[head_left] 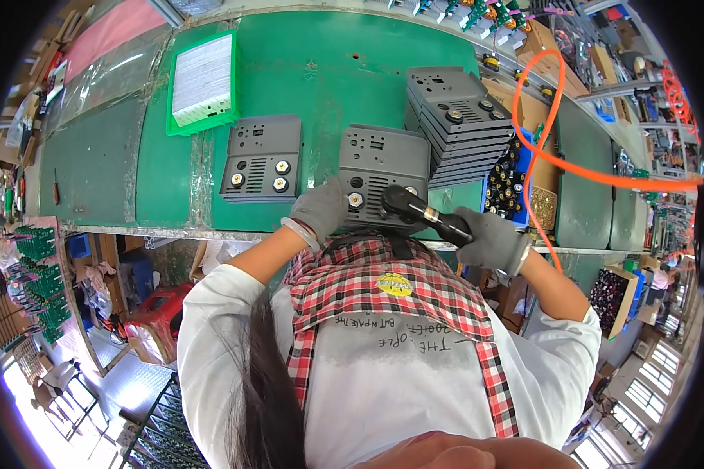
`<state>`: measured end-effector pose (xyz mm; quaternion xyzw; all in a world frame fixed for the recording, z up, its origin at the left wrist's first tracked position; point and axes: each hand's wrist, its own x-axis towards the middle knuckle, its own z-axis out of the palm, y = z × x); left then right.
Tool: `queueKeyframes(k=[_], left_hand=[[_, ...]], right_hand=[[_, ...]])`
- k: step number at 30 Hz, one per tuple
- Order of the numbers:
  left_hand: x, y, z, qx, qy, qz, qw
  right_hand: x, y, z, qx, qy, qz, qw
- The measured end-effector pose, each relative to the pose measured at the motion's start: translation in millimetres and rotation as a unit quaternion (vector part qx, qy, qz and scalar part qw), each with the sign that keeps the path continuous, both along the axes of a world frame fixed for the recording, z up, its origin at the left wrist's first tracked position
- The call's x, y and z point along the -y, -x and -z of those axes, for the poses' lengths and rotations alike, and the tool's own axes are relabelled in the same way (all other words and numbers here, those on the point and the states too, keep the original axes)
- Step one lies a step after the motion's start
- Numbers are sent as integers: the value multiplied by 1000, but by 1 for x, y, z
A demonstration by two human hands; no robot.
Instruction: Assemble metal electronic housings using an air-powered screwdriver to secure components.
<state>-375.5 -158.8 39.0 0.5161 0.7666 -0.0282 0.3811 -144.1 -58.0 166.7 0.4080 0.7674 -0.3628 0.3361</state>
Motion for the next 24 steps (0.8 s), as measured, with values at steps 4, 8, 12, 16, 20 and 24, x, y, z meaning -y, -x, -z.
queueKeyframes(k=[4,8,12,16,20,24], left_hand=[[-6,3,-21,50,-15,-19,998],[-7,2,-7,47,-10,-46,998],[-7,0,-1,56,-22,-77,995],[-4,1,2,72,-33,-69,994],[1,0,5,93,-52,-53,993],[4,-3,8,85,-45,-69,993]], right_hand=[[5,30,18,-48,7,22,999],[1,45,21,-23,-26,-31,999],[-3,44,28,-21,-13,-27,999],[-3,40,36,-34,-20,-33,999],[-3,39,36,-30,-11,-55,998],[-1,39,37,-12,17,-37,999]])
